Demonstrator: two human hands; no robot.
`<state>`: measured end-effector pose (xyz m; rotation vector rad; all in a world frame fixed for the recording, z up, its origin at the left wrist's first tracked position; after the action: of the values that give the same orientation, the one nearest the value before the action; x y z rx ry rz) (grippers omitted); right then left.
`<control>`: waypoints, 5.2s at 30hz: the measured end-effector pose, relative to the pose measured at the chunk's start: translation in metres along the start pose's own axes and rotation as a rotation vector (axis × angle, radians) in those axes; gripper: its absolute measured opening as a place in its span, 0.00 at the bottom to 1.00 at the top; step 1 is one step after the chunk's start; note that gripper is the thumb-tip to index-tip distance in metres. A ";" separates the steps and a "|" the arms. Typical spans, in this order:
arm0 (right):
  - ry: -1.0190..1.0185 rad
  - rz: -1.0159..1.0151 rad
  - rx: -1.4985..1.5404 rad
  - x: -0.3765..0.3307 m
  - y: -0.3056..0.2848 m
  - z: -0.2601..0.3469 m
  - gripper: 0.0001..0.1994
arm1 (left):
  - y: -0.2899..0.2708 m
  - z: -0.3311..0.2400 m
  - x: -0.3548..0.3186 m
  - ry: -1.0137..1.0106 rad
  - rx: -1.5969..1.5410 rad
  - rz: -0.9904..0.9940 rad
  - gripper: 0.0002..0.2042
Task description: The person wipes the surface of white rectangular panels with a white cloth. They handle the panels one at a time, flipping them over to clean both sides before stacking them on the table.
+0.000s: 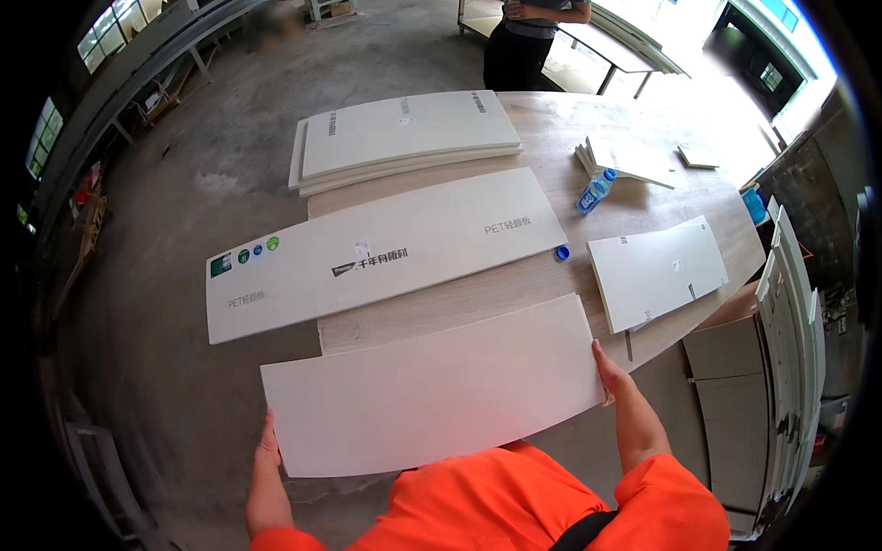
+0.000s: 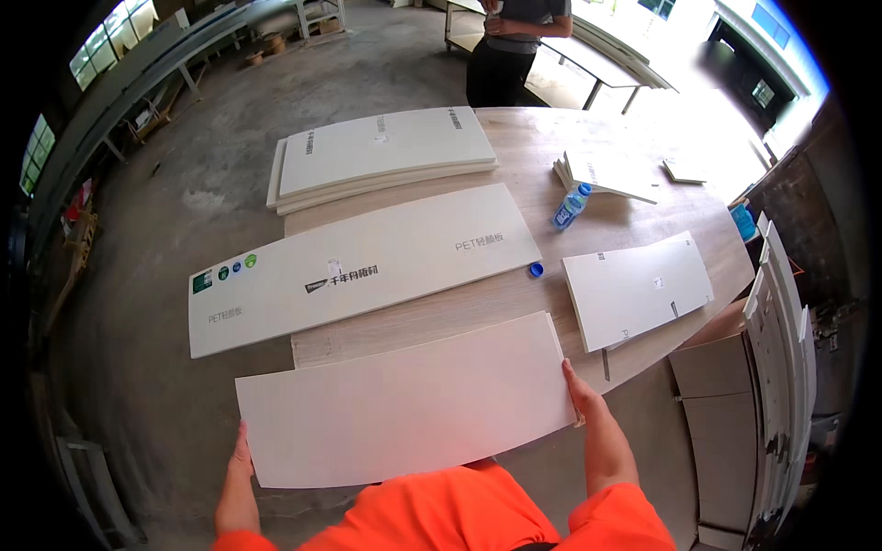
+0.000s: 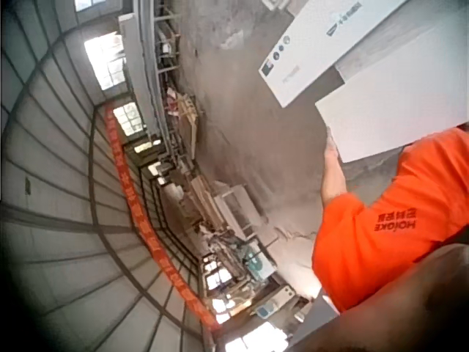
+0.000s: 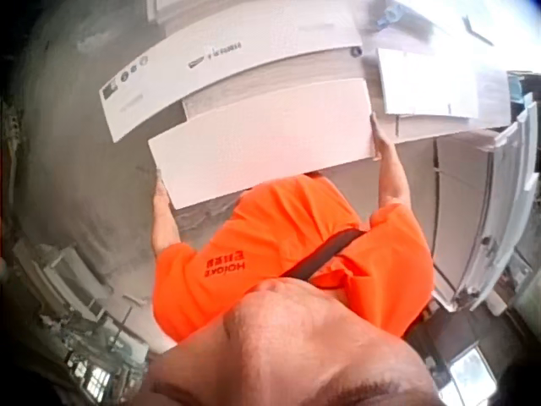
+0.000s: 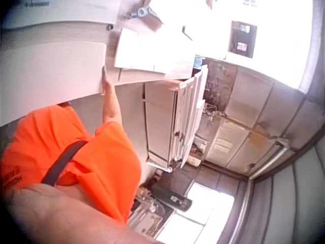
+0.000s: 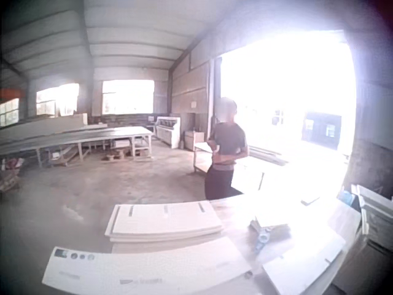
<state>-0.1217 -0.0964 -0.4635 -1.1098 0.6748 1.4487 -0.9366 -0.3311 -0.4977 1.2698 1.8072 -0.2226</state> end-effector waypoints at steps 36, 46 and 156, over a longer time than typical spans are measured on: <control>-0.593 -0.086 1.129 -0.177 0.029 -0.017 0.26 | 0.627 0.145 -0.096 0.483 0.963 0.909 0.46; -0.675 -0.018 1.150 -0.195 -0.164 -0.156 0.16 | 0.821 0.316 -0.112 0.189 0.678 0.889 0.10; -0.798 -0.868 -0.881 0.161 -0.661 -0.004 0.50 | 1.065 0.283 0.205 1.131 1.309 -0.347 0.26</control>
<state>0.5290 0.1012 -0.4925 -1.0894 -0.9987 1.2174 0.0848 0.1281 -0.4698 2.1915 3.0252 -1.2297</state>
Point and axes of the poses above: each hand's wrist, its own x-axis towards the middle knuckle, its own y-axis out of the palm, z = x × y, the point moved 5 cm from there along x, towards the middle knuckle, and after that the axes turned 1 degree about -x, right-handed, at the moved point
